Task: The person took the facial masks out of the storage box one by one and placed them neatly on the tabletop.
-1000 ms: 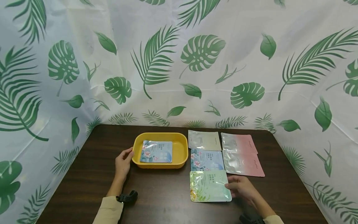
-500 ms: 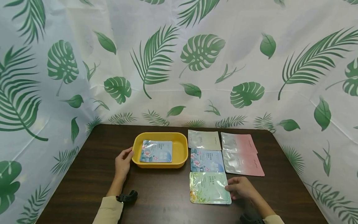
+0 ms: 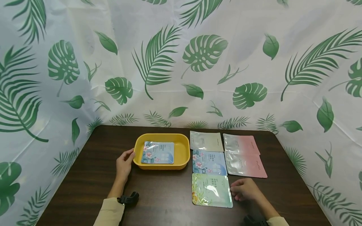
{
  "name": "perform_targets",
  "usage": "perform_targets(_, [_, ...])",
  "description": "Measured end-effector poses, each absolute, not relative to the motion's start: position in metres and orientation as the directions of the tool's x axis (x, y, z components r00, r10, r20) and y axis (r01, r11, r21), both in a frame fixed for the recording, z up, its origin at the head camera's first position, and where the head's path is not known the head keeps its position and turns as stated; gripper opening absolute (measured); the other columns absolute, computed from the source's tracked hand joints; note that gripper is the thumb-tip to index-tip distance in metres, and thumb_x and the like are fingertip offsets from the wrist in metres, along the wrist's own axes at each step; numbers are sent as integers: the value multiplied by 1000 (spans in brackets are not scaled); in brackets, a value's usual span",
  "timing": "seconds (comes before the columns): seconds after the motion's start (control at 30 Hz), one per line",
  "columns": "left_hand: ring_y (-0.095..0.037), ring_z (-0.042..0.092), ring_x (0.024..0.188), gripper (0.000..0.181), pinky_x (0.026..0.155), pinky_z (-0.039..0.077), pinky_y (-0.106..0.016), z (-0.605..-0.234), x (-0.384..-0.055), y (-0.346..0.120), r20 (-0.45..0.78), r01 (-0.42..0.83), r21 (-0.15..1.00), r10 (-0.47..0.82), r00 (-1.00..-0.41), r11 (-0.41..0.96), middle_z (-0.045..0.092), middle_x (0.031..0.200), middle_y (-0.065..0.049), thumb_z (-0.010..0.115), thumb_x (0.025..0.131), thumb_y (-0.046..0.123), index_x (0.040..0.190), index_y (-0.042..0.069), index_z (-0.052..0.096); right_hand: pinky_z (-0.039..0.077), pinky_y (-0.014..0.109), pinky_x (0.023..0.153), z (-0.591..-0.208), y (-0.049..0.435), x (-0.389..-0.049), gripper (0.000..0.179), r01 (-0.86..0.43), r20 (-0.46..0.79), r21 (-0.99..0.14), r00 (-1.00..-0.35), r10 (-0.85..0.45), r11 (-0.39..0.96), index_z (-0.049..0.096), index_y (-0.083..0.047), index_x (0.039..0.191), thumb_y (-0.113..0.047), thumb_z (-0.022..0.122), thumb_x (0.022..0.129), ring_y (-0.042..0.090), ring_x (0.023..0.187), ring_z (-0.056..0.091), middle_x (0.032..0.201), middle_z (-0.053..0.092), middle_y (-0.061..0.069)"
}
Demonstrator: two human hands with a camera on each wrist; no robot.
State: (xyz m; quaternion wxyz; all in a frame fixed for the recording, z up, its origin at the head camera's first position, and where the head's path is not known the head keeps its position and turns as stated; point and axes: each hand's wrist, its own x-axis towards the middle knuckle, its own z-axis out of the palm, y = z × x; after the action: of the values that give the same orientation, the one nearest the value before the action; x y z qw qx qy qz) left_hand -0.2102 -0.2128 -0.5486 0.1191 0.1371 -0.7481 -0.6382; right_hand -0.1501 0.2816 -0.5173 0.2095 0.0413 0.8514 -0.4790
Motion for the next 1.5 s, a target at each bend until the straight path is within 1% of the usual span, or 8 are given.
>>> perform_targets(0.33, [7,54,95,37,78,45,-5,-551,-211,-212,9,-49,987,-361,-932,150,60,134,-16,59,98,26,126,2,62,56,35,61,-507,282,-167,21,249,-338,-787,-940,-56,565,67,8,98,-10,66,90,20,66,64,77,68,8])
perform_targets(0.57, [8,54,95,35,78,46,-6,-550,-211,-211,20,-38,987,-354,-935,157,61,133,-17,59,98,24,126,2,62,57,34,65,-491,273,-179,24,232,-301,-793,-953,-30,564,67,9,102,-12,65,91,20,70,64,84,70,11])
perform_targets(0.8, [7,54,95,36,78,46,-5,-550,-209,-212,12,-46,987,-356,-934,155,60,134,-17,59,98,24,126,2,62,59,38,73,-477,261,-196,34,181,-267,-840,-958,-99,512,63,13,112,-17,60,96,25,81,68,95,72,18])
perform_targets(0.93, [7,54,95,36,78,46,-5,-551,-208,-211,4,-52,987,-352,-936,150,60,134,-17,59,98,24,126,2,62,59,36,76,-468,247,-205,36,191,-271,-859,-957,-105,474,61,13,116,-18,59,97,27,86,68,100,71,20])
perform_targets(1.1, [7,55,94,36,78,46,-6,-552,-209,-210,11,-43,989,-354,-935,144,60,133,-17,59,98,25,126,2,62,58,34,78,-457,228,-216,33,175,-258,-877,-957,-130,447,63,9,115,-19,58,97,26,89,68,103,71,18])
perform_targets(1.27, [7,55,94,36,78,46,-5,-551,-211,-210,19,-33,990,-358,-934,139,60,133,-18,59,98,24,125,1,62,58,36,80,-450,212,-227,33,138,-228,-906,-956,-185,400,60,9,119,-16,54,99,29,93,68,107,69,22])
perform_targets(1.37, [6,54,95,38,78,46,-5,-549,-211,-210,8,-45,989,-355,-935,141,59,134,-18,59,98,26,126,1,61,58,36,79,-447,203,-233,34,133,-214,-921,-958,-192,365,59,10,121,-16,52,100,28,92,68,107,68,23])
perform_targets(1.5, [6,53,96,38,79,45,-4,-547,-212,-211,-21,-78,986,-352,-936,147,59,136,-15,57,99,28,128,3,60,58,36,80,-443,192,-242,35,123,-205,-925,-958,-199,359,59,10,122,-17,53,100,24,89,69,109,68,24])
